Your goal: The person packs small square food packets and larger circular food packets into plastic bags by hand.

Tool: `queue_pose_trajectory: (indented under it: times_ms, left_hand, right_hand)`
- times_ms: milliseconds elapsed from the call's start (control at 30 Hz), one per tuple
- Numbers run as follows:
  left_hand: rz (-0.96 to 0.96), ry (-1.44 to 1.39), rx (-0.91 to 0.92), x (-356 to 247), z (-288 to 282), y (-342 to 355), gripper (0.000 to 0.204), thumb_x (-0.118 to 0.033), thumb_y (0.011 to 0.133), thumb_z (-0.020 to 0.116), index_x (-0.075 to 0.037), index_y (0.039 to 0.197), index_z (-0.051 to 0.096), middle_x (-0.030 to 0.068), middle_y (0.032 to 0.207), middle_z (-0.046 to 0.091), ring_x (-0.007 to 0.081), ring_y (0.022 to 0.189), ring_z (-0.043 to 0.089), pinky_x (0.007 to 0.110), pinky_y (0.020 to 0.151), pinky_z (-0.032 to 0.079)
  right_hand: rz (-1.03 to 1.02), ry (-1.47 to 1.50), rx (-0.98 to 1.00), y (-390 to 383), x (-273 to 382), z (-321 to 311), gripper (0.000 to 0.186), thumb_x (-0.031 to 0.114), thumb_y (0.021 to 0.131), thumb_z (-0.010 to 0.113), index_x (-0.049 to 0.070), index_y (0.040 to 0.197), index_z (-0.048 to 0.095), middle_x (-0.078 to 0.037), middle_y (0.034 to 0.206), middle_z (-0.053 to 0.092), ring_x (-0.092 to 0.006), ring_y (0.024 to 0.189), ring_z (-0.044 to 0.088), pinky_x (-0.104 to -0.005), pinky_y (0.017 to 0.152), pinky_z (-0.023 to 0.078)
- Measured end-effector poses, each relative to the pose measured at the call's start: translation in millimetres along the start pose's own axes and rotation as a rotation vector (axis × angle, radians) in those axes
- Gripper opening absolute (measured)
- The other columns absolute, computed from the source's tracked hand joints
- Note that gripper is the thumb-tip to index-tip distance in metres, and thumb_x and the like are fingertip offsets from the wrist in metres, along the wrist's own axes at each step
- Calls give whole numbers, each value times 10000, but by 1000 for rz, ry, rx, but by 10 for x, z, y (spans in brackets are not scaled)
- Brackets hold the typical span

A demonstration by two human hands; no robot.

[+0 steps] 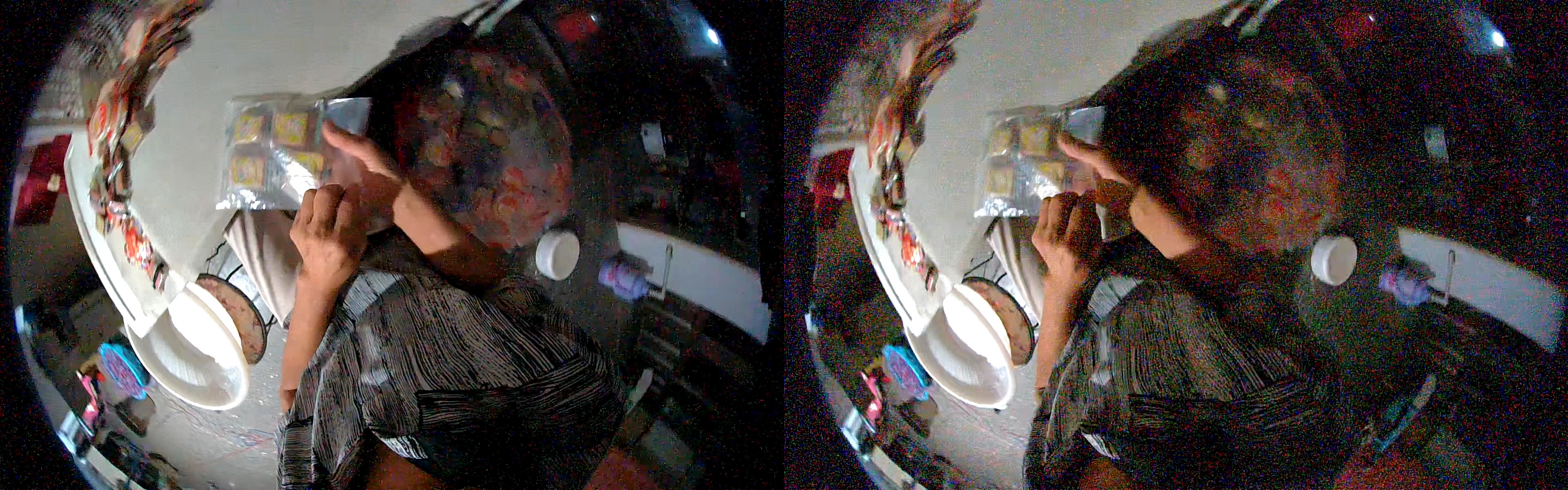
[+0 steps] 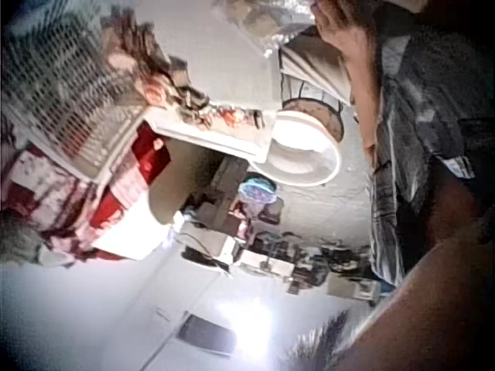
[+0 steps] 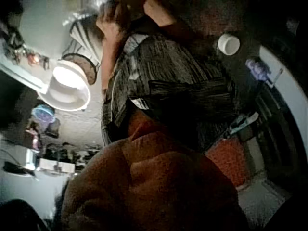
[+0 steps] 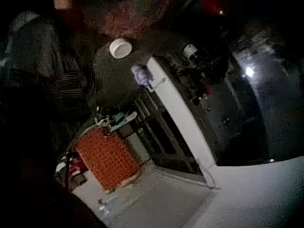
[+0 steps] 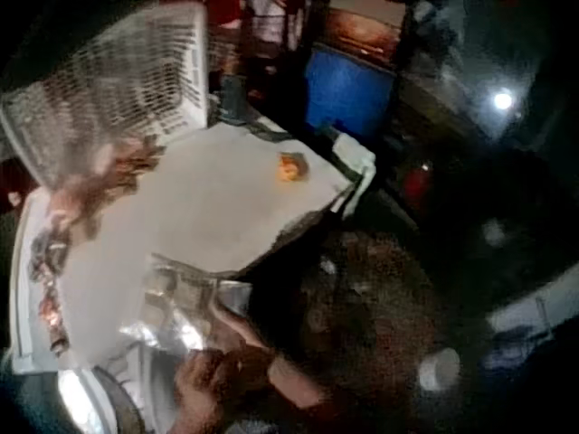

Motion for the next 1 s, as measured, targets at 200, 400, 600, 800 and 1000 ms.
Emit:
queue_pose_trajectory:
  times_ms: [200,400,600,800,1000]
  left_hand:
    - [48,-16,101,-145,97,15,432,-74,598,648,-32,1028,640,108,940,569,286,761,559,379,618,488]
    - [88,-81,110,-284,78,49,351,-116,721,731,-21,1044,627,120,943,583,287,744,563,382,612,484]
    - [37,-52,91,-277,-43,85,348,-110,730,722,-17,1052,628,119,911,584,284,732,566,377,612,484]
    - [56,-134,127,-275,151,74,351,-65,725,713,-7,1062,636,129,907,587,288,722,561,383,605,475]
    - [40,-146,158,-219,192,31,333,-60,729,718,8,1045,637,142,923,598,302,738,569,387,615,478]
  right_hand:
    - [-74,-67,-90,-21,-38,-352,400,401,956,540,62,1161,599,-74,1052,661,-210,922,627,-377,820,503]
    - [-105,167,181,-194,16,-253,398,392,973,506,59,1174,590,-81,1067,652,-192,950,615,-366,831,508]
    - [-319,92,-224,-714,300,-279,457,442,954,522,61,1195,595,-102,1079,667,-227,953,641,-390,868,518]
    - [-551,-171,-444,-1257,893,-1779,410,418,981,481,75,1159,618,-97,1003,677,-276,828,661,-454,765,545]
    - [-722,116,-212,-1883,1622,-1339,474,373,979,464,-9,1256,497,-198,1149,616,-386,1004,611,-511,910,483]
Point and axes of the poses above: each hand's wrist, its own y-axis towards the middle knuckle, its own z-axis out of the palm, x = y × z, the point moved 7 cm from there along y, towards the middle knuckle
